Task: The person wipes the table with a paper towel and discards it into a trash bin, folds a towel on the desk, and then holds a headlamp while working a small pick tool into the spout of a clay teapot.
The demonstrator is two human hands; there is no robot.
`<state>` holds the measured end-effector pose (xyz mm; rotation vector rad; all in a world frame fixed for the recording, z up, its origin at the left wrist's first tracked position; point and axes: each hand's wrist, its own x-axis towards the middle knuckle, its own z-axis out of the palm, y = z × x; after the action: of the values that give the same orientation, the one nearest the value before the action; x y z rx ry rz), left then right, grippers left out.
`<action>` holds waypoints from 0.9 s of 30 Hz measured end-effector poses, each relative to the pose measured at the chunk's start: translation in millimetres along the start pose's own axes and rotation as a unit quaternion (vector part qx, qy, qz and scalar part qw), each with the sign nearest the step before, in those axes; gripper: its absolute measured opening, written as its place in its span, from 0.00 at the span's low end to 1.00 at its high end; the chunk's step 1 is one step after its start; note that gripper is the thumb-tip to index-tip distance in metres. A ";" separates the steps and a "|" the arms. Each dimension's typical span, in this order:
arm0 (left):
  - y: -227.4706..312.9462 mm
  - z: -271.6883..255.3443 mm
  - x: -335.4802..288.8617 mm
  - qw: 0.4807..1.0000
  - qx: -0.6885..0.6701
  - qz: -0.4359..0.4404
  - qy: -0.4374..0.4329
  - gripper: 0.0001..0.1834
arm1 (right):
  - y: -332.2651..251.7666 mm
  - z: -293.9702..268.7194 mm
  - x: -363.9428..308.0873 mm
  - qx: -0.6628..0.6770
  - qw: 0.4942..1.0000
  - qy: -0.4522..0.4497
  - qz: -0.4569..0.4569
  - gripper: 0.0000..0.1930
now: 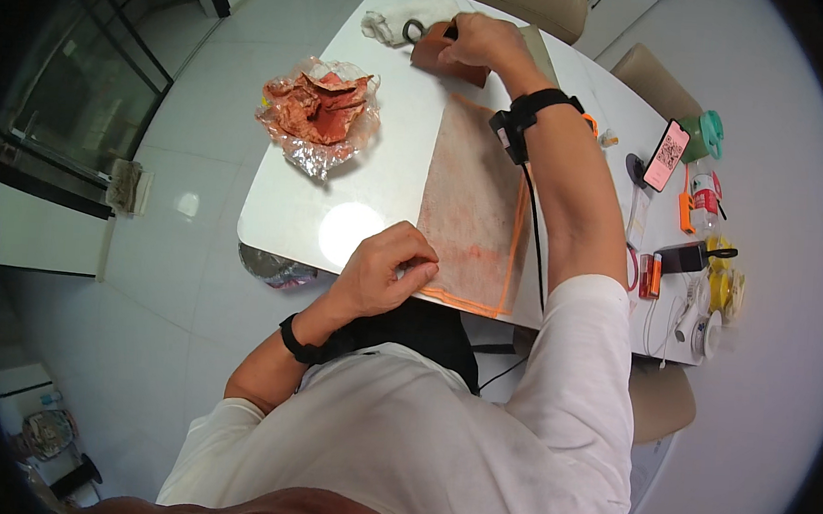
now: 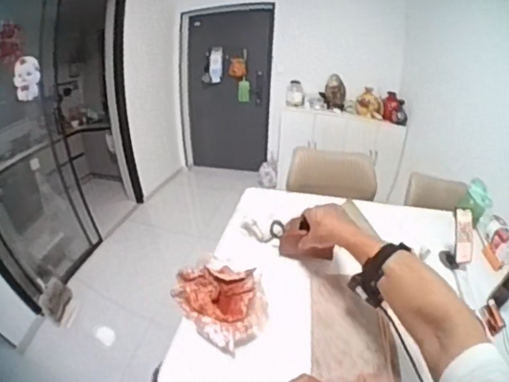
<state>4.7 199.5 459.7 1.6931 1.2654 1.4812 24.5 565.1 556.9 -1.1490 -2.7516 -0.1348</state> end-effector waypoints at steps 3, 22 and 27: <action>-14.2 2.7 -0.8 0.999 0.019 0.029 0.012 0.04 | -13.8 -47.1 -59.0 0.085 0.995 0.051 -0.011 0.32; -37.4 88.3 -15.6 0.995 0.103 0.011 -0.005 0.02 | -9.3 -13.6 -296.5 0.139 0.987 -0.021 0.080 0.22; -34.1 109.9 -19.7 0.996 0.092 -0.005 -0.005 0.04 | 21.8 9.6 -311.4 0.087 0.988 0.121 -0.027 0.23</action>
<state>101.0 214.3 395.3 1.8047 1.4413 1.3833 254.9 364.3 492.3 -0.9468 -2.5242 -0.0369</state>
